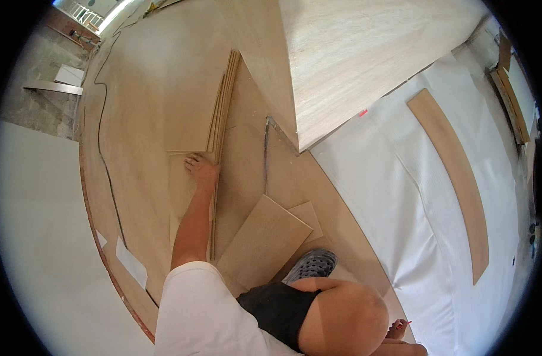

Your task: The person prepares floorboards by opening cardboard boxes with a utility knife, then measures and marks the boards with a pencil and a square ruler before placing them on the floor.

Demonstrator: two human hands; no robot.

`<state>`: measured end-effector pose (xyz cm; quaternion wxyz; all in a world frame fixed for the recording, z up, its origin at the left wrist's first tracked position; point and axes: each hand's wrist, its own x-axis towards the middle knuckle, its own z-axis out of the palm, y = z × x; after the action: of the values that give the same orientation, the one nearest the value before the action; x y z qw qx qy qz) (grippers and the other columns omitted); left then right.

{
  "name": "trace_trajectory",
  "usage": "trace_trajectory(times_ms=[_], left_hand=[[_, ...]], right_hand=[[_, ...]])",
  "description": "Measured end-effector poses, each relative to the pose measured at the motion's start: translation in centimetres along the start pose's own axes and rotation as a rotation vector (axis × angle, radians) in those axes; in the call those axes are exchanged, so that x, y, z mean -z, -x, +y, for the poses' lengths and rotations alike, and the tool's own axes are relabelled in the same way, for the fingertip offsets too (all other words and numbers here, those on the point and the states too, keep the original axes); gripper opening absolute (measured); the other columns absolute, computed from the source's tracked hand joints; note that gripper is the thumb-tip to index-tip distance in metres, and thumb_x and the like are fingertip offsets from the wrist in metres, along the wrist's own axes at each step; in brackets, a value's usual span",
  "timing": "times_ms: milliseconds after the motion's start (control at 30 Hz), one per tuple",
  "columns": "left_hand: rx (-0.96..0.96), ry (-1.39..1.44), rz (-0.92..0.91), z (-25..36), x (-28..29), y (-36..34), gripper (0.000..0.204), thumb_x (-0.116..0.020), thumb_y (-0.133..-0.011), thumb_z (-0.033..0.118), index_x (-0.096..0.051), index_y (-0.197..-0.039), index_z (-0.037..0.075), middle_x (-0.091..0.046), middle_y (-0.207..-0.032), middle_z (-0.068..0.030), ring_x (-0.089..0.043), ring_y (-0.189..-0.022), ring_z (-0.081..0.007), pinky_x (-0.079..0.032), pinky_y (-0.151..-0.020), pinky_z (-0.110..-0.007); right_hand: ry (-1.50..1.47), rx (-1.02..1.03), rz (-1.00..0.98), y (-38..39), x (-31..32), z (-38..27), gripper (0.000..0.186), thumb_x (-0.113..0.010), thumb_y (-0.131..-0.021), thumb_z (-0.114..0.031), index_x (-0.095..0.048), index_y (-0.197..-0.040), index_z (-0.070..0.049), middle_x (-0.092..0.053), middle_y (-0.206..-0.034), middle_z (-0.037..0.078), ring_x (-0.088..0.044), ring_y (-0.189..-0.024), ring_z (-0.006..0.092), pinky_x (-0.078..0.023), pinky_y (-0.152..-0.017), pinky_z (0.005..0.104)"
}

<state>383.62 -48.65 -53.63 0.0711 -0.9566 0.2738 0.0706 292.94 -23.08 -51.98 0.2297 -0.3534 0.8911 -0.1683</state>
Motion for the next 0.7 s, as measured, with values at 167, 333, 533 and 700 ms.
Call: trace_trajectory(times_ms=[167, 333, 533, 700], left_hand=[[-0.126, -0.132, 0.088, -1.2, -1.3, 1.9, 0.100, -0.072, -0.086, 0.038, -0.019, -0.148, -0.019, -0.025, -0.153, -0.0412, -0.029, -0.142, -0.0520, -0.026, -0.118, -0.055], [-0.104, -0.303, 0.012, -0.8, -1.3, 2.8, 0.088, -0.065, -0.089, 0.028, -0.019, -0.149, -0.018, -0.030, -0.150, -0.0422, -0.035, -0.140, -0.0515, -0.026, -0.119, -0.052], [-0.204, -0.324, -0.091, -6.6, -2.3, 3.5, 0.087, -0.066, -0.088, 0.021, -0.019, -0.146, -0.023, -0.037, -0.145, -0.0416, -0.039, -0.137, -0.0503, -0.033, -0.115, -0.050], [-0.215, 0.164, -0.319, -5.9, 6.9, 8.4, 0.068, -0.057, -0.091, 0.007, -0.026, -0.145, -0.018, -0.042, -0.141, -0.0394, -0.047, -0.132, -0.0454, -0.043, -0.108, -0.045]], right_hand=[[-0.247, -0.119, -0.100, -0.1, -3.0, 0.6, 0.017, -0.056, -0.100, -0.023, -0.055, -0.107, -0.007, -0.059, -0.072, 0.005, -0.052, -0.055, 0.0118, -0.041, -0.046, 0.0274], [-0.178, -0.153, -0.112, 1.1, -4.3, -1.5, 0.022, -0.054, -0.102, -0.029, -0.054, -0.108, -0.008, -0.058, -0.074, 0.005, -0.052, -0.055, 0.0123, -0.042, -0.045, 0.0284], [-0.304, -0.166, -0.246, -1.8, -4.7, 2.3, 0.028, -0.053, -0.102, -0.033, -0.049, -0.118, -0.011, -0.059, -0.078, 0.005, -0.055, -0.054, 0.0132, -0.044, -0.044, 0.0292], [-0.267, -0.088, -0.243, -3.0, -3.9, 2.7, 0.031, -0.053, -0.102, -0.035, -0.049, -0.120, -0.011, -0.061, -0.079, 0.005, -0.057, -0.056, 0.0134, -0.045, -0.045, 0.0285]])
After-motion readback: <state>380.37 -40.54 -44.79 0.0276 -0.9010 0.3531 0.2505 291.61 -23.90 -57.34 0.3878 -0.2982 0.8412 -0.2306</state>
